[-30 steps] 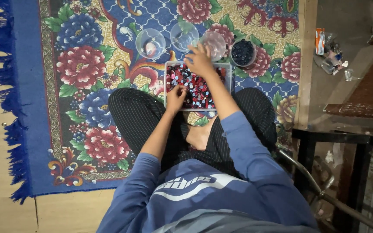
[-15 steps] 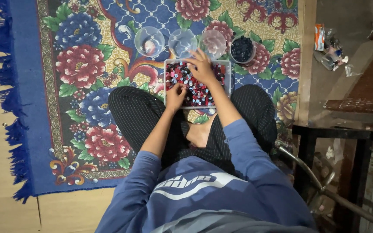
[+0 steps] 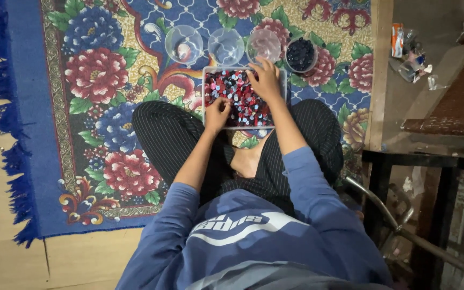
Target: The person sits cross-legged on a rug and sorts small bottle caps from a clear plastic tray into separate containers. They pick up caps by hand, separate them by color, and place them into nearby bowls.
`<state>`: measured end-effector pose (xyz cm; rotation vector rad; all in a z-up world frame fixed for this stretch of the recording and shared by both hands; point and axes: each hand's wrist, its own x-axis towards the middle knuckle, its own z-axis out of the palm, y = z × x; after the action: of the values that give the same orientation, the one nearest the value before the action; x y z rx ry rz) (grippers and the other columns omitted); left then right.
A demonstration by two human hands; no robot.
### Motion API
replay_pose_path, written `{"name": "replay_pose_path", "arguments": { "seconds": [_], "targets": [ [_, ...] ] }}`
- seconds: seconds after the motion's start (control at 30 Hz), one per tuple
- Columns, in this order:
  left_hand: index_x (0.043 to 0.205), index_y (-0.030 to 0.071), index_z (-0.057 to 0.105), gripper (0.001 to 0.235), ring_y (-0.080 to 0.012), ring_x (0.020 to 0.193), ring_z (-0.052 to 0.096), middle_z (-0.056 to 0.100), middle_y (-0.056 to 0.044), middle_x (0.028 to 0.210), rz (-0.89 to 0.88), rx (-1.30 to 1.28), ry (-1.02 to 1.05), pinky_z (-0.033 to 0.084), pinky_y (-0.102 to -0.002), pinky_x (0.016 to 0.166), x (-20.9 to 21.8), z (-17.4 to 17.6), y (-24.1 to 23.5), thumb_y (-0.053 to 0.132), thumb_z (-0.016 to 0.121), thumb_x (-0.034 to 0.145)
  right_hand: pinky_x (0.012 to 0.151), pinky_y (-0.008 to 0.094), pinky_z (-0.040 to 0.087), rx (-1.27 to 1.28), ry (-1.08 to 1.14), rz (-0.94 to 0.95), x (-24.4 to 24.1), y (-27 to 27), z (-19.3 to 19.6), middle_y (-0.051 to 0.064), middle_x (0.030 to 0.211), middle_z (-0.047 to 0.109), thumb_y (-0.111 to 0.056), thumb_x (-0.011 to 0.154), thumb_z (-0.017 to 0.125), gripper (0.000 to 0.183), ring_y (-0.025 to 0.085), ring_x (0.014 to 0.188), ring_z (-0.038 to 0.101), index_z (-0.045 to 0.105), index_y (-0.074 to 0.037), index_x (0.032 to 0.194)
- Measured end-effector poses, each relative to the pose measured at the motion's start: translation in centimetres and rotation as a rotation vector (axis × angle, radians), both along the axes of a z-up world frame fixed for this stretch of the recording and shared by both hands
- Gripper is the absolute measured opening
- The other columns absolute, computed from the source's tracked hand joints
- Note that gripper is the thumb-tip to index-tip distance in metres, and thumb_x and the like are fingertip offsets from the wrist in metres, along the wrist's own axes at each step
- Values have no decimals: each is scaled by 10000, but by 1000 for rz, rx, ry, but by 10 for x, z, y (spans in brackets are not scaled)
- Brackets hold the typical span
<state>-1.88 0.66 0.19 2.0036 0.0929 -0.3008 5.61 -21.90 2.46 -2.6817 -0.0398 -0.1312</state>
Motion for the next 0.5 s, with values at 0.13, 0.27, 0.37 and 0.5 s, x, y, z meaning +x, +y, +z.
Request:
{"name": "replay_pose_path", "arguments": {
  "seconds": [0.13,0.27,0.37,0.5],
  "targets": [
    [1069,229,744,131,-323,960,741,785,-64,956,10,5,-1,587,-450,851,-1,1,-1,257,686,955,1072,505,342,68,-126,15,-31,-2,3,22,1381,592,-382,1007,656,284,268,1346,476,714,-282,1266],
    [1151,170,695,243,-355,1037,686,723,-118,1051,0,41,-162,554,-460,940,1,3,-1,163,717,910,985,453,480,297,-217,87,-71,-12,-36,81,1138,649,-99,931,697,255,344,1126,640,749,-149,1176],
    [1193,135,661,311,-384,1083,650,671,-139,1103,-26,65,-217,528,-491,977,4,-3,-3,139,731,890,1013,476,499,352,-104,70,-81,-4,-30,137,1232,643,-41,871,732,422,385,1188,636,698,-111,1285],
    [1248,99,619,399,-417,1149,594,589,-159,1196,-54,144,-243,503,-531,1014,3,-6,-7,126,749,871,1100,490,465,380,53,193,-75,30,-10,137,1346,624,22,830,742,536,372,1318,569,661,-104,1345]
  ]
}}
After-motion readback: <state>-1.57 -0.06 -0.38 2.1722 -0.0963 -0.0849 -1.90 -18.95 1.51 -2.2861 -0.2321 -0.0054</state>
